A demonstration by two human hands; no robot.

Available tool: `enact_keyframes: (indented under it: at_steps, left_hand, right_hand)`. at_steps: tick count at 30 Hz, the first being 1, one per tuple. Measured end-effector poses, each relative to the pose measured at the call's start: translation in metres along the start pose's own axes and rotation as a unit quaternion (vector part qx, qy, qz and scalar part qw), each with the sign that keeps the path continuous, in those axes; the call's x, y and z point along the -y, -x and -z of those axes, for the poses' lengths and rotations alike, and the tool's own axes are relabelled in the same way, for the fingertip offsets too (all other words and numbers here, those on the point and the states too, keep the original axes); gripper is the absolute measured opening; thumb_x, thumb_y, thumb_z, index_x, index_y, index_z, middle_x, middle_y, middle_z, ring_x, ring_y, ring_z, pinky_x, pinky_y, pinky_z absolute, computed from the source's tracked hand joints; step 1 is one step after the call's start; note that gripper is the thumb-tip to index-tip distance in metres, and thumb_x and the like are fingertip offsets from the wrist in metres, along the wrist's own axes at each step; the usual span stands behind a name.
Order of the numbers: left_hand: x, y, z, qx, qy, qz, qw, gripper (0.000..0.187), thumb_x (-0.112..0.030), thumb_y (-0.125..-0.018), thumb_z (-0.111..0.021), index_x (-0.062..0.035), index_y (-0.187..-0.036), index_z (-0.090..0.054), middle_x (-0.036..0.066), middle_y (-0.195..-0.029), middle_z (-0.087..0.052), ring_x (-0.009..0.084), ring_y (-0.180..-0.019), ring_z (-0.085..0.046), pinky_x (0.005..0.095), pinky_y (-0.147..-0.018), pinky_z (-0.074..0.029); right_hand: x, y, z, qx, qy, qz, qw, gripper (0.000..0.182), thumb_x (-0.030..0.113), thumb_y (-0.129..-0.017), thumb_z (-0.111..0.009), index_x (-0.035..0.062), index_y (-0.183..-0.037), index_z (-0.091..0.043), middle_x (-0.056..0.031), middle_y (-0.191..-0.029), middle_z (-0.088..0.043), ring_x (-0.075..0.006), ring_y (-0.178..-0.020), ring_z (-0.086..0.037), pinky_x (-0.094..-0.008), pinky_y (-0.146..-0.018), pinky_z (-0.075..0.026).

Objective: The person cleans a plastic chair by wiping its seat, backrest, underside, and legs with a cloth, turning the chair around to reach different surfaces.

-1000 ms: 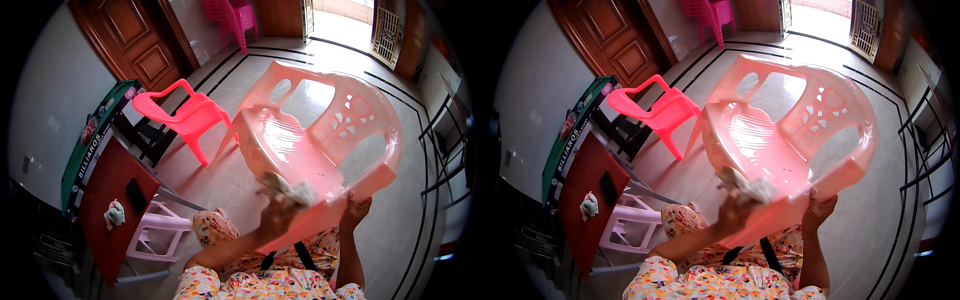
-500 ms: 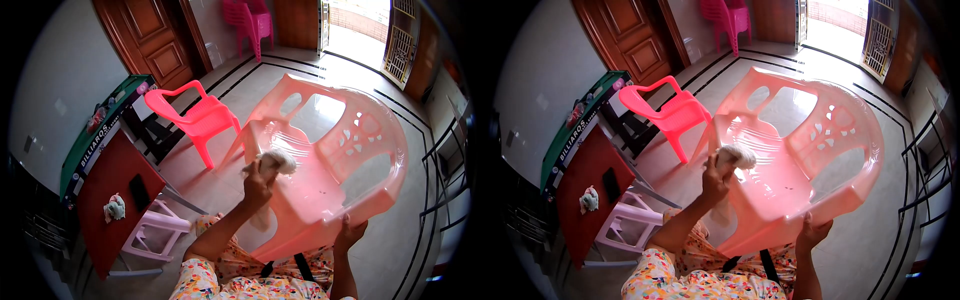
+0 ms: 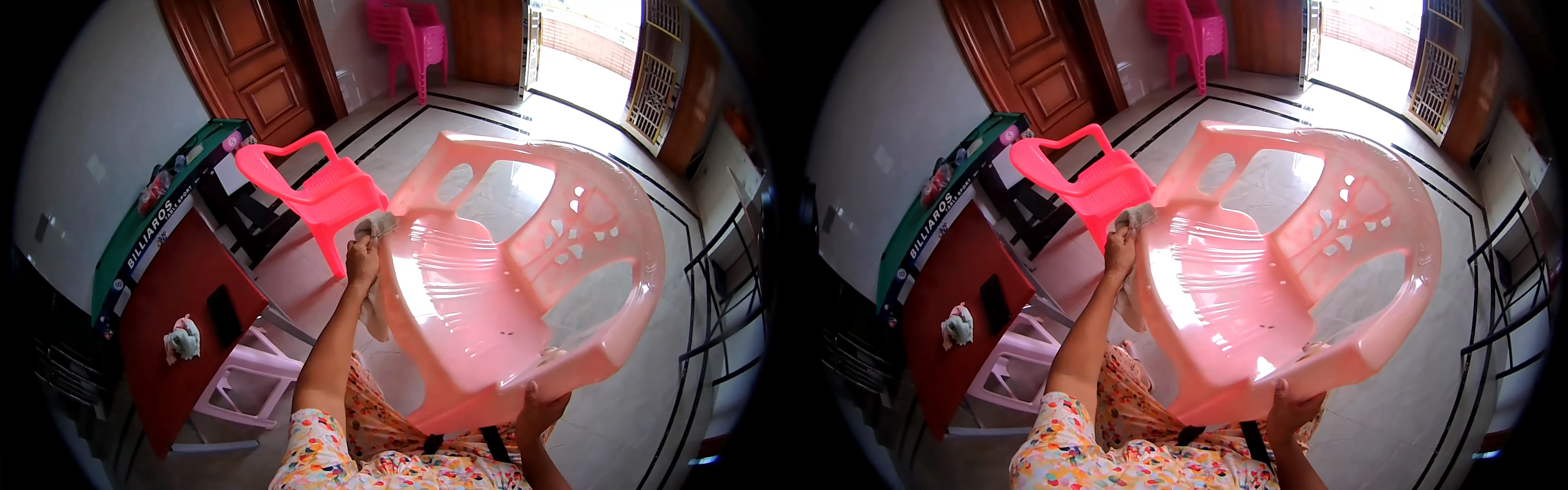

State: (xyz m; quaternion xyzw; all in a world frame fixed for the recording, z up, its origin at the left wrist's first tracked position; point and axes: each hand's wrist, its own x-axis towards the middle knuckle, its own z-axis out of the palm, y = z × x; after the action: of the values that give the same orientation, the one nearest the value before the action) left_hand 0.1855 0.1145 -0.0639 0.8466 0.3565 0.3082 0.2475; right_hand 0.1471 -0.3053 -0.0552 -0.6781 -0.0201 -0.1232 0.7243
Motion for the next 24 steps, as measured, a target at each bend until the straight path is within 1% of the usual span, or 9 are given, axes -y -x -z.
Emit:
enact_keyframes:
  at_steps: [2, 6, 9, 11, 12, 14, 17, 21, 24]
  left_hand:
    - [0.006, 0.013, 0.007, -0.009, -0.002, 0.015, 1.0, 0.027, -0.028, -0.085, -0.05, -0.0035, -0.088, -0.06, 0.022, -0.083, -0.056, 0.038, -0.084, -0.052, 0.0435, -0.073, -0.044]
    - [0.021, 0.04, 0.023, 0.019, -0.026, 0.012, 0.999, 0.036, -0.031, -0.085, -0.049, 0.0029, -0.086, -0.059, 0.027, -0.079, -0.058, 0.0421, -0.076, -0.056, 0.0449, -0.069, -0.043]
    - [0.034, 0.059, 0.027, 0.059, 0.075, 0.121, 0.988, 0.054, -0.048, -0.084, -0.047, 0.0039, -0.087, -0.061, 0.026, -0.082, -0.06, 0.0397, -0.073, -0.059, 0.0429, -0.067, -0.044]
    - [0.054, 0.069, 0.018, 0.079, 0.173, 0.163, 0.968, 0.06, -0.052, -0.083, -0.046, 0.0052, -0.092, -0.06, 0.024, -0.083, -0.061, 0.0355, -0.076, -0.06, 0.0408, -0.068, -0.045]
    - [0.063, 0.074, 0.014, 0.097, 0.269, 0.203, 0.936, 0.066, -0.056, -0.082, -0.046, 0.0066, -0.098, -0.059, 0.022, -0.084, -0.062, 0.0313, -0.078, -0.06, 0.0387, -0.069, -0.045]
    - [0.05, 0.088, 0.027, 0.12, 0.321, 0.239, 0.909, 0.071, -0.06, -0.081, -0.046, 0.0066, -0.101, -0.058, 0.019, -0.089, -0.061, 0.0276, -0.081, -0.059, 0.0372, -0.07, -0.046]
    - [0.048, 0.103, 0.037, 0.173, 0.382, 0.311, 0.853, 0.075, -0.063, -0.078, -0.048, 0.0047, -0.108, -0.057, 0.015, -0.097, -0.06, 0.023, -0.086, -0.058, 0.0353, -0.073, -0.046]
    - [0.048, 0.113, 0.041, 0.233, 0.446, 0.33, 0.799, 0.071, -0.06, -0.079, -0.051, 0.0004, -0.116, -0.052, 0.012, -0.112, -0.056, 0.0202, -0.097, -0.057, 0.0321, -0.083, -0.046]
    - [0.029, 0.122, 0.047, 0.2, 0.498, 0.314, 0.784, 0.069, -0.057, -0.077, -0.056, -0.0007, -0.115, -0.052, 0.01, -0.105, -0.058, 0.0209, -0.095, -0.055, 0.0345, -0.082, -0.045]
  right_hand:
    - [-0.001, 0.005, 0.007, 0.052, 0.012, -0.024, 0.998, 0.061, 0.014, -0.075, -0.067, -0.0025, -0.122, -0.032, -0.0126, -0.115, -0.045, -0.0198, -0.103, -0.046, -0.0323, -0.09, -0.038]
    - [0.022, -0.02, 0.025, 0.046, -0.074, -0.044, 0.995, 0.055, 0.028, -0.081, -0.059, -0.0006, -0.121, -0.035, -0.0108, -0.115, -0.047, -0.0209, -0.103, -0.048, -0.0342, -0.088, -0.039]
    - [0.046, -0.048, 0.035, 0.036, -0.131, -0.052, 0.989, 0.053, 0.037, -0.084, -0.054, 0.0006, -0.121, -0.038, -0.0096, -0.116, -0.048, -0.0216, -0.104, -0.049, -0.0354, -0.087, -0.04]
    - [0.06, -0.065, 0.035, 0.054, -0.277, -0.139, 0.949, 0.051, 0.041, -0.087, -0.048, 0.0024, -0.119, -0.043, -0.01, -0.114, -0.051, -0.0235, -0.104, -0.05, -0.0374, -0.086, -0.041]
    - [0.068, -0.074, 0.034, 0.055, -0.277, -0.138, 0.949, 0.051, 0.041, -0.087, -0.048, 0.0024, -0.119, -0.043, -0.01, -0.114, -0.051, -0.0235, -0.104, -0.05, -0.0374, -0.086, -0.041]
    - [0.078, -0.088, 0.032, 0.09, -0.401, -0.232, 0.881, 0.044, 0.035, -0.087, -0.051, 0.0029, -0.117, -0.045, -0.0112, -0.107, -0.055, -0.0253, -0.099, -0.054, -0.0399, -0.084, -0.044]
    - [0.063, -0.104, 0.036, 0.054, -0.347, -0.3, 0.887, 0.049, 0.028, -0.082, -0.059, -0.0026, -0.117, -0.042, -0.0123, -0.101, -0.054, -0.0258, -0.096, -0.055, -0.039, -0.085, -0.045]
    - [0.059, -0.099, 0.036, 0.097, -0.3, -0.272, 0.909, 0.049, 0.024, -0.08, -0.061, -0.0052, -0.114, -0.043, -0.0151, -0.095, -0.055, -0.0294, -0.09, -0.058, -0.0422, -0.083, -0.047]
    - [0.07, -0.091, 0.034, 0.109, -0.309, -0.25, 0.911, 0.052, 0.015, -0.074, -0.062, -0.0071, -0.115, -0.039, -0.017, -0.098, -0.053, -0.0334, -0.087, -0.058, -0.0433, -0.08, -0.049]
